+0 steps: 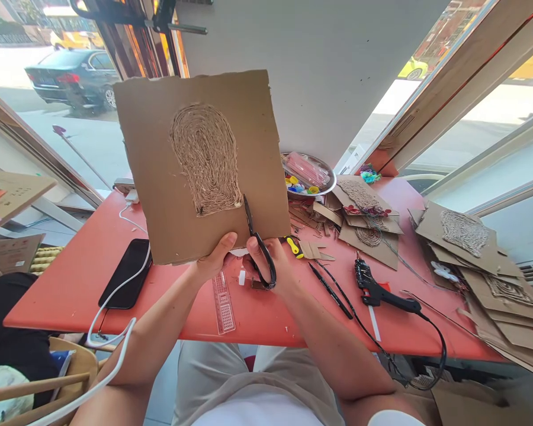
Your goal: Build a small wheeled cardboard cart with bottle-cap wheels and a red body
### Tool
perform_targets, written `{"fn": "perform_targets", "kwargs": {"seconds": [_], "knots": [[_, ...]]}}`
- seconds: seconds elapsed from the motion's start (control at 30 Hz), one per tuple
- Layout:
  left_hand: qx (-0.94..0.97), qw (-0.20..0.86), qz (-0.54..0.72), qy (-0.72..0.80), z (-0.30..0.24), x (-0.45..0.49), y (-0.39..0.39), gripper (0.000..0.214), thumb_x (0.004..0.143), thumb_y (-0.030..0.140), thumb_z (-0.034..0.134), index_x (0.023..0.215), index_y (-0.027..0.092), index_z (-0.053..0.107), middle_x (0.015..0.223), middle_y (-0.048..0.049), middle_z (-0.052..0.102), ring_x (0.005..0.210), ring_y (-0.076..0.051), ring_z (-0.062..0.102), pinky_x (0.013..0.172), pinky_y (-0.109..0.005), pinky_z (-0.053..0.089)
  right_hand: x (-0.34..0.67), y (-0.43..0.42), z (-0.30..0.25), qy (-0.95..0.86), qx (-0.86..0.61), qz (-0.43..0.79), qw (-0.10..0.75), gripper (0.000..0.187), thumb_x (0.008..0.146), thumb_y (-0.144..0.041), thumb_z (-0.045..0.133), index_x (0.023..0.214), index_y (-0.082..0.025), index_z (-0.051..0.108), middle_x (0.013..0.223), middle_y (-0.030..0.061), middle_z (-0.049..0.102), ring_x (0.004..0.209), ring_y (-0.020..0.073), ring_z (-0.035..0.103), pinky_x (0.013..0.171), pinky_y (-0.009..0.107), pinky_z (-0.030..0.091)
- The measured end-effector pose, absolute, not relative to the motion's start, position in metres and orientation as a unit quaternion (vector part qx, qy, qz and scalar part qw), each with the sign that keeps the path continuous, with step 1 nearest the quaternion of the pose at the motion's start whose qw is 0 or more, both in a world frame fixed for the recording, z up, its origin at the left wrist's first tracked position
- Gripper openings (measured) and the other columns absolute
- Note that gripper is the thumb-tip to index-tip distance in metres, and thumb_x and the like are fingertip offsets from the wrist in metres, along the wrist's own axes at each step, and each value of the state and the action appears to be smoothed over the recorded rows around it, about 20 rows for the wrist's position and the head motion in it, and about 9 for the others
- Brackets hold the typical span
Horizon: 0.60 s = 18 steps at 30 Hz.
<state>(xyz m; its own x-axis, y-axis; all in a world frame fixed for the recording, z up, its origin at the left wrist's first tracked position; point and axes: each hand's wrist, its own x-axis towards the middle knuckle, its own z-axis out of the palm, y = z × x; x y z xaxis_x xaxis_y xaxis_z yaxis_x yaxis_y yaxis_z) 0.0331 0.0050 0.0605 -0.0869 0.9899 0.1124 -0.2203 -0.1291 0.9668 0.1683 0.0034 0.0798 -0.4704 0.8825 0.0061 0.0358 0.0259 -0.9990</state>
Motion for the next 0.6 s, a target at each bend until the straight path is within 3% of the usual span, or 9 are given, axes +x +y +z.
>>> {"fn": "perform_targets", "kwargs": {"seconds": [0.1, 0.27, 0.37, 0.4, 0.47, 0.53, 0.6], "knots": [[0.499, 0.489, 0.591, 0.403, 0.062, 0.03, 0.005, 0.08, 0.062, 0.095, 0.08, 0.042, 0.026, 0.044, 0.037, 0.0031, 0.031, 0.046, -0.016, 0.055, 0.039, -0.026, 0.047, 0.169, 0.004, 0.078, -0.626, -0.387, 0.575, 0.357, 0.083, 0.073, -0.103, 0.054, 0.044, -0.027, 0.04, 0.037, -0.0023, 0.036, 0.036, 0.0099, 0.033, 0.039, 0.028, 0.031], [0.552, 0.485, 0.552, 0.395, 0.052, 0.025, 0.005, 0.086, 0.075, 0.097, 0.068, 0.037, 0.025, 0.04, 0.032, 0.0044, 0.028, 0.031, -0.008, 0.028, 0.032, -0.027, 0.029, 0.168, 0.005, 0.076, -0.628, -0.401, 0.558, 0.365, 0.082, 0.071, -0.101, 0.058, 0.041, -0.026, 0.041, 0.036, -0.001, 0.04, 0.032, 0.0088, 0.036, 0.036, 0.026, 0.028], [0.505, 0.459, 0.617, 0.392, 0.038, 0.024, 0.009, 0.078, 0.072, 0.095, 0.072, 0.044, 0.025, 0.053, 0.037, 0.0025, 0.042, 0.034, -0.012, 0.043, 0.038, -0.03, 0.044, 0.167, 0.005, 0.079, -0.618, -0.406, 0.564, 0.367, 0.082, 0.064, -0.102, 0.06, 0.043, -0.026, 0.04, 0.034, -0.0022, 0.041, 0.03, 0.0088, 0.037, 0.035, 0.024, 0.027], [0.48, 0.447, 0.645, 0.391, 0.034, 0.023, 0.01, 0.073, 0.066, 0.097, 0.075, 0.051, 0.026, 0.062, 0.044, 0.0003, 0.054, 0.043, -0.017, 0.056, 0.046, -0.033, 0.054, 0.168, 0.005, 0.079, -0.613, -0.411, 0.564, 0.37, 0.082, 0.063, -0.103, 0.06, 0.043, -0.026, 0.04, 0.034, -0.0022, 0.041, 0.03, 0.0091, 0.037, 0.035, 0.024, 0.027], [0.438, 0.433, 0.682, 0.394, 0.028, 0.024, 0.012, 0.074, 0.055, 0.1, 0.079, 0.076, 0.028, 0.077, 0.07, -0.0054, 0.075, 0.08, -0.027, 0.078, 0.076, -0.04, 0.069, 0.168, 0.005, 0.079, -0.609, -0.421, 0.559, 0.375, 0.082, 0.062, -0.104, 0.06, 0.042, -0.027, 0.039, 0.034, -0.0014, 0.04, 0.031, 0.0096, 0.038, 0.035, 0.024, 0.027], [0.409, 0.424, 0.706, 0.394, 0.028, 0.026, 0.013, 0.081, 0.054, 0.098, 0.082, 0.102, 0.032, 0.081, 0.099, -0.0069, 0.083, 0.119, -0.033, 0.077, 0.102, -0.045, 0.067, 0.169, 0.005, 0.077, -0.613, -0.422, 0.553, 0.374, 0.083, 0.064, -0.103, 0.06, 0.041, -0.027, 0.039, 0.035, -0.0007, 0.04, 0.032, 0.0096, 0.038, 0.036, 0.025, 0.028], [0.39, 0.412, 0.724, 0.391, 0.031, 0.03, 0.012, 0.079, 0.061, 0.09, 0.085, 0.119, 0.038, 0.078, 0.116, -0.0039, 0.083, 0.137, -0.033, 0.069, 0.11, -0.048, 0.064, 0.169, 0.006, 0.075, -0.619, -0.422, 0.551, 0.368, 0.083, 0.067, -0.103, 0.06, 0.041, -0.027, 0.039, 0.036, -0.0004, 0.04, 0.033, 0.0095, 0.037, 0.036, 0.026, 0.029]]}}
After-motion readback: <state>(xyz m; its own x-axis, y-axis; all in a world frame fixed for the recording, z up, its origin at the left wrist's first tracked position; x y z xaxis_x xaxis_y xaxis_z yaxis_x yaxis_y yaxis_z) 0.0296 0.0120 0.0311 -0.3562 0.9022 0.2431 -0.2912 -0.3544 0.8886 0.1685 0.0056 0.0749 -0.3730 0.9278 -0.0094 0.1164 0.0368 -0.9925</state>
